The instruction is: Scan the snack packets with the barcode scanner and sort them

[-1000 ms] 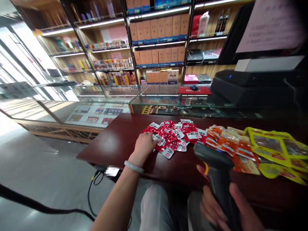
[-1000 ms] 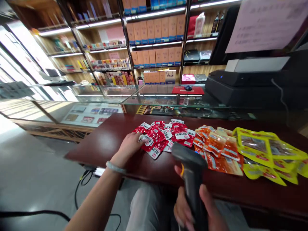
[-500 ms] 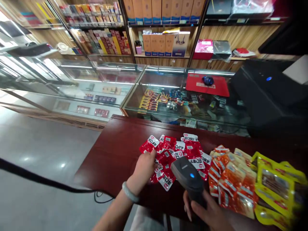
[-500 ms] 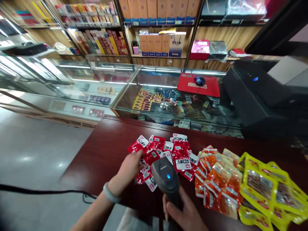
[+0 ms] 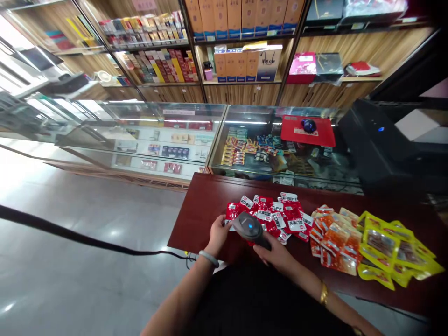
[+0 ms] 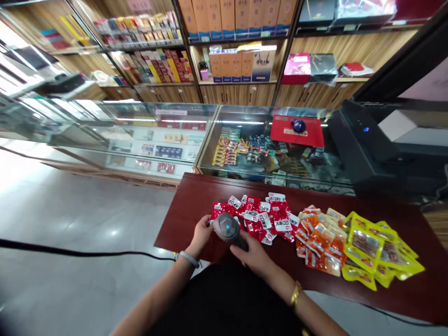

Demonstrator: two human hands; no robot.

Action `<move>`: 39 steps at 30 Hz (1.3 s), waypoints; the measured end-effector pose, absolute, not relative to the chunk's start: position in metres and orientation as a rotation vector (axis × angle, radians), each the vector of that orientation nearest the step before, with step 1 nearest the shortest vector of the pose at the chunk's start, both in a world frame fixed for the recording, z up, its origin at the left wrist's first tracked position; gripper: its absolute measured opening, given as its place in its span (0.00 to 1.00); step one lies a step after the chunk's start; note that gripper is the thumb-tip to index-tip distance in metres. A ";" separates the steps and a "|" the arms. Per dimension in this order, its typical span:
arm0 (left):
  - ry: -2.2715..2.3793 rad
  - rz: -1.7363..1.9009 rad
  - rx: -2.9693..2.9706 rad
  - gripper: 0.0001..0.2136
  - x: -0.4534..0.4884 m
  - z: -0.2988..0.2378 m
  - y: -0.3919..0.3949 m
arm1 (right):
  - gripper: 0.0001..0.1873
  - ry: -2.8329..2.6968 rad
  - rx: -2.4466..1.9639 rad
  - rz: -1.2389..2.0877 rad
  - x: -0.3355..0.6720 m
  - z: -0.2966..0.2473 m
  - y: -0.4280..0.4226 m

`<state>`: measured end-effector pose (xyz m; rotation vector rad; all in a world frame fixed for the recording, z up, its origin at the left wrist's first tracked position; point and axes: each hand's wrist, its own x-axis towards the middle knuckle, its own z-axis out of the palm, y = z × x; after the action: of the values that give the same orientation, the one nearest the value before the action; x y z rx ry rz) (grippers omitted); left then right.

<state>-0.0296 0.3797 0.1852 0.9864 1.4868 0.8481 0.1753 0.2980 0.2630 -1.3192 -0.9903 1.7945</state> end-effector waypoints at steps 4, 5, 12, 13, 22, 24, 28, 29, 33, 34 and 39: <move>1.532 0.828 1.033 0.11 -0.054 0.177 0.385 | 0.27 -1.079 -1.302 1.810 0.150 0.248 0.315; 1.535 0.812 1.067 0.10 -0.059 0.175 0.387 | 0.27 -1.074 -1.306 1.809 0.146 0.245 0.317; 1.595 0.679 1.228 0.08 -0.069 0.177 0.395 | 0.24 -1.010 -1.310 1.832 0.142 0.240 0.330; 1.591 0.682 1.227 0.08 -0.068 0.177 0.395 | 0.23 -1.001 -1.307 1.840 0.144 0.239 0.331; 1.805 0.710 1.122 0.13 -0.091 0.144 0.415 | 0.27 -1.085 -1.422 1.829 0.171 0.236 0.321; 1.916 0.641 1.166 0.14 -0.099 0.140 0.428 | 0.28 -1.100 -1.462 1.773 0.180 0.233 0.315; 2.154 0.430 1.369 0.19 -0.103 0.147 0.447 | 0.29 -1.056 -1.539 1.738 0.193 0.228 0.302; 2.253 0.398 1.423 0.22 -0.099 0.150 0.449 | 0.30 -1.038 -1.554 1.748 0.196 0.228 0.300; 2.305 0.362 1.777 0.29 -0.061 0.161 0.449 | 0.32 -0.958 -1.542 1.762 0.204 0.229 0.295; 2.169 0.341 1.899 0.26 -0.047 0.162 0.448 | 0.32 -0.939 -1.536 1.751 0.205 0.230 0.294; 1.816 0.155 2.101 0.23 0.019 0.158 0.449 | 0.32 -0.885 -1.548 1.708 0.210 0.230 0.294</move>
<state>0.0189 0.4490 0.1582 2.1012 1.8157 0.1547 0.2095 0.2941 0.2300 -1.5476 -0.8848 1.7083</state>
